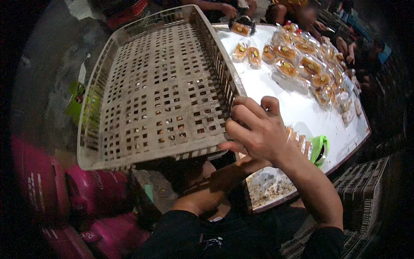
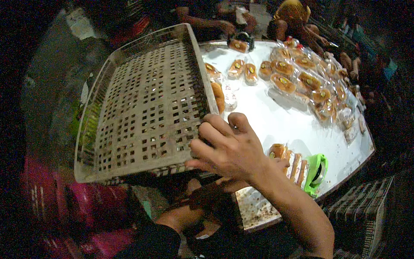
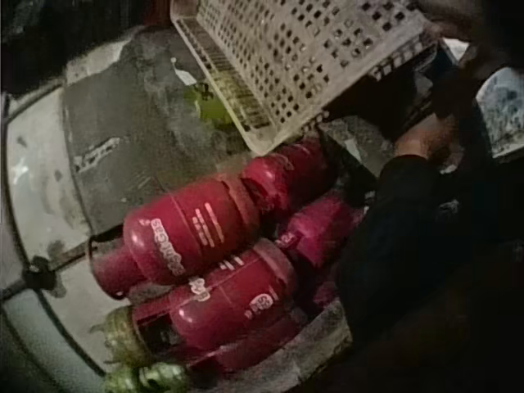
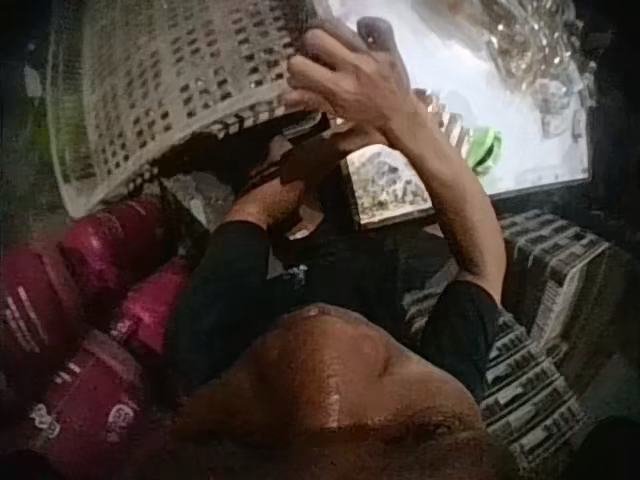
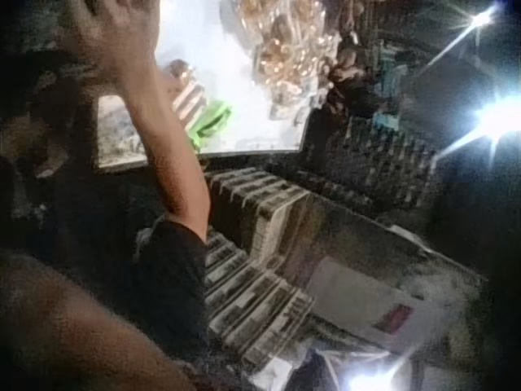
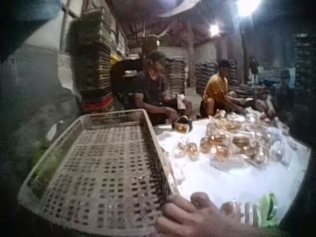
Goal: The person wraps individual buns in clear plastic bags and seals them using a handheld green tape dispenser. They place the sealed buns into a white plastic basket to the left.
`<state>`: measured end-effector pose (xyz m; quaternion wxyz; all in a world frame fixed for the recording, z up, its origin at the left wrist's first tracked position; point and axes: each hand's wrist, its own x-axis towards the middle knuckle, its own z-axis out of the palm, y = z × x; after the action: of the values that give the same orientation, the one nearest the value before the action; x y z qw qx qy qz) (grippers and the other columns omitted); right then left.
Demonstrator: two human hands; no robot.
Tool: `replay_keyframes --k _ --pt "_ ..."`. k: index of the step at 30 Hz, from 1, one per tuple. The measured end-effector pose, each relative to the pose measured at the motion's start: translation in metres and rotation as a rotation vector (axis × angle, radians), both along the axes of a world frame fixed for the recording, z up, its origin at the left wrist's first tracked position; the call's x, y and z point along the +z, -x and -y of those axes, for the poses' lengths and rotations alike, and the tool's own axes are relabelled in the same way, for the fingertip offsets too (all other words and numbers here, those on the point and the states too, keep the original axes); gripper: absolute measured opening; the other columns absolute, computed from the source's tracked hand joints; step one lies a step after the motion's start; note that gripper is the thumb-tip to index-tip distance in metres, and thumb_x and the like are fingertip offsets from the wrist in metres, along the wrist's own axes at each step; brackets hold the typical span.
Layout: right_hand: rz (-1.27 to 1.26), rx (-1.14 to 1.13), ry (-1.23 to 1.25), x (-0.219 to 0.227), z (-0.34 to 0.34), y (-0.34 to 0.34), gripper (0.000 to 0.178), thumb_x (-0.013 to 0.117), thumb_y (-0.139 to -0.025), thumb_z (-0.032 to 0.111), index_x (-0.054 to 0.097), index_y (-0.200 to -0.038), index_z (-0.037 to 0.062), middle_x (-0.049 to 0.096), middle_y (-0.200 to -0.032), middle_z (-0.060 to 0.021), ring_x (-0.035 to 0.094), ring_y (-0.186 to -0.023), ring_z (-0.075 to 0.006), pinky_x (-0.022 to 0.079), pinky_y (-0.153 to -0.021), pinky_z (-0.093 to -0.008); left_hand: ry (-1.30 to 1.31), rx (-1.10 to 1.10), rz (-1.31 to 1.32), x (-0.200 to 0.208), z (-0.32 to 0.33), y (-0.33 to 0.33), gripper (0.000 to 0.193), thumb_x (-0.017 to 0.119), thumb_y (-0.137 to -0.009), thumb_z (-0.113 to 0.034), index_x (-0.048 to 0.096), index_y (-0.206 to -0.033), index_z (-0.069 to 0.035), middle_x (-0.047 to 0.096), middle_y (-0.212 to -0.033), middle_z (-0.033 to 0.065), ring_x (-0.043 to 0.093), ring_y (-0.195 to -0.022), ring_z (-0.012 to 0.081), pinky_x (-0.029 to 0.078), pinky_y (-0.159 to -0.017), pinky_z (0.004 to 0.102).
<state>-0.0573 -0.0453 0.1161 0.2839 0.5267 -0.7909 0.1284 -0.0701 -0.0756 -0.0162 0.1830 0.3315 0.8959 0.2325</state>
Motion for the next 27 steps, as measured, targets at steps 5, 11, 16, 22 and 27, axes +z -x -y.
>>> replay_keyframes --k 5,11,16,22,27 --pt "0.179 -0.174 0.091 0.003 -0.01 -0.011 0.025 0.069 -0.079 0.031 0.061 -0.095 0.0133 0.048 -0.143 -0.0154 0.045 -0.131 -0.0418 0.031 -0.107 -0.0633 -0.09 -0.014 0.101 0.003 -0.01 -0.001 0.056 0.059 -0.095 -0.043 0.049 -0.13 0.0 0.061 -0.121 0.0221 0.061 -0.112 0.0363 0.051 -0.09 0.0508" --pt "0.449 -0.236 0.252 -0.026 0.005 -0.019 0.054 0.084 -0.067 0.027 0.056 -0.11 0.0103 0.039 -0.153 -0.0205 0.052 -0.126 -0.0405 0.041 -0.104 -0.0584 -0.044 0.031 0.052 -0.02 -0.02 0.016 0.072 0.064 -0.089 -0.054 0.047 -0.132 0.001 0.064 -0.11 0.0258 0.063 -0.102 0.0447 0.052 -0.086 0.0527" --pt "0.498 -0.236 0.629 -0.039 -0.038 0.014 0.05 0.078 -0.075 0.032 0.063 -0.114 0.0046 0.059 -0.122 -0.0181 0.064 -0.098 -0.0338 0.05 -0.083 -0.0472 -0.2 0.446 -0.013 0.028 0.017 0.02 0.061 0.063 -0.092 -0.039 0.046 -0.135 0.001 0.063 -0.115 0.0256 0.061 -0.106 0.0441 0.048 -0.091 0.0514" --pt "0.796 -0.56 0.609 -0.176 -0.049 0.183 0.034 0.067 -0.089 0.03 0.063 -0.106 0.0 0.066 -0.104 -0.02 0.066 -0.094 -0.0336 0.052 -0.081 -0.0435 -0.896 0.76 -0.518 0.043 0.003 0.033 0.052 0.06 -0.095 -0.02 0.041 -0.135 0.008 0.049 -0.133 0.0252 0.043 -0.125 0.0385 0.029 -0.11 0.0479" --pt "0.493 -0.805 0.31 -0.221 0.063 0.161 0.032 0.067 -0.087 0.025 0.061 -0.106 0.0007 0.064 -0.107 -0.0204 0.063 -0.102 -0.0358 0.05 -0.084 -0.0451 -0.818 0.811 -0.612 0.031 0.021 0.044 0.054 0.065 -0.09 -0.018 0.045 -0.134 0.006 0.052 -0.13 0.0233 0.042 -0.124 0.0402 0.027 -0.109 0.0498"
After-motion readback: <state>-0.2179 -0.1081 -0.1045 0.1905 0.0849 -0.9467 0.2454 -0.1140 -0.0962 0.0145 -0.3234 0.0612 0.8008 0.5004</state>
